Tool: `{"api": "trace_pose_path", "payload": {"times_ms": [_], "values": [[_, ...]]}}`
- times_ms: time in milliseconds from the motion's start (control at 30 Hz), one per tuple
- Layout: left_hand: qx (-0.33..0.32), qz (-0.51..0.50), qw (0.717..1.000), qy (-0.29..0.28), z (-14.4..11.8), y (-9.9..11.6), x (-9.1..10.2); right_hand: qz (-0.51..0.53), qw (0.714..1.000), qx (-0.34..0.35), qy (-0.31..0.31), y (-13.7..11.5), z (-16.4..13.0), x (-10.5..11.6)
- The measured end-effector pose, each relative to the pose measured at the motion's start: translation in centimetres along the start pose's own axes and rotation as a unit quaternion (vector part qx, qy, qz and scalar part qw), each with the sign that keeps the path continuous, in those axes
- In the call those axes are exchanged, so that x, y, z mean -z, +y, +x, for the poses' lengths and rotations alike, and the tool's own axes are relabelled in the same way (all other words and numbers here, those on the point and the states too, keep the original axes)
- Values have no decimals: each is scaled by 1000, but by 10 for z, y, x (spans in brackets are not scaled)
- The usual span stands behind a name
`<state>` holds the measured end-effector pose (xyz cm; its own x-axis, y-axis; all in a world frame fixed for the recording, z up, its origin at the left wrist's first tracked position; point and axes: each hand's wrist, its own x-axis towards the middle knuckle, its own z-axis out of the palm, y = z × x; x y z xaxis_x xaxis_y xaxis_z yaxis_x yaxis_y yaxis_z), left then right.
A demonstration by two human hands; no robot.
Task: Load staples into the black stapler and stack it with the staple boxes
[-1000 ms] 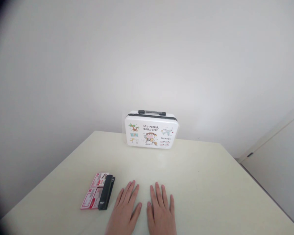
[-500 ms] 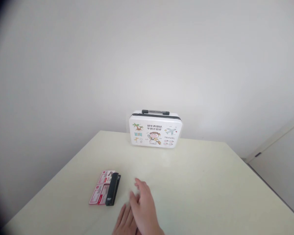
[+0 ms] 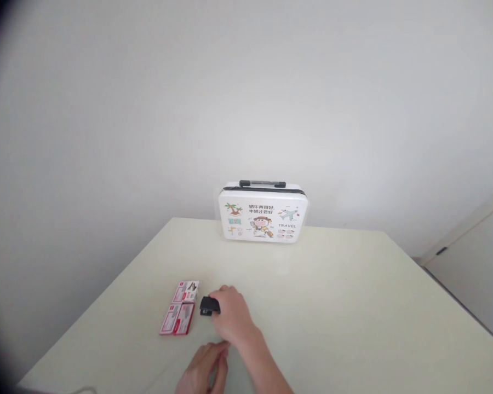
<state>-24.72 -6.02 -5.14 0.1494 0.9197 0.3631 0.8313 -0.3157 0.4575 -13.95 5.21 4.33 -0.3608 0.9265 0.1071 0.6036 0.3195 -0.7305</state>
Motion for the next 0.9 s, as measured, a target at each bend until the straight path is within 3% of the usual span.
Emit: {"api": "trace_pose_path", "payload": {"times_ms": [100, 233, 333, 467, 533, 667, 900], "values": [[15, 19, 1000, 7, 22, 9, 11, -2, 1000, -9, 15, 21, -22, 32], [-18, 86, 996, 15, 34, 14, -1, -7, 998, -33, 51, 36, -47, 53], [-86, 114, 990, -6, 35, 10, -16, 8, 995, -44, 94, 36, -55, 48], [-95, 130, 987, -27, 37, 4, -18, 43, 977, -81, 193, 32, -48, 24], [-92, 135, 986, -30, 39, 3, -13, 151, 950, -100, 256, 33, -40, 14], [-61, 145, 987, -14, 44, -1, -3, 409, 844, -114, 328, 50, -32, 15], [-77, 82, 994, 17, 53, -11, 8, 551, 724, -156, 385, 98, -68, 51]]}}
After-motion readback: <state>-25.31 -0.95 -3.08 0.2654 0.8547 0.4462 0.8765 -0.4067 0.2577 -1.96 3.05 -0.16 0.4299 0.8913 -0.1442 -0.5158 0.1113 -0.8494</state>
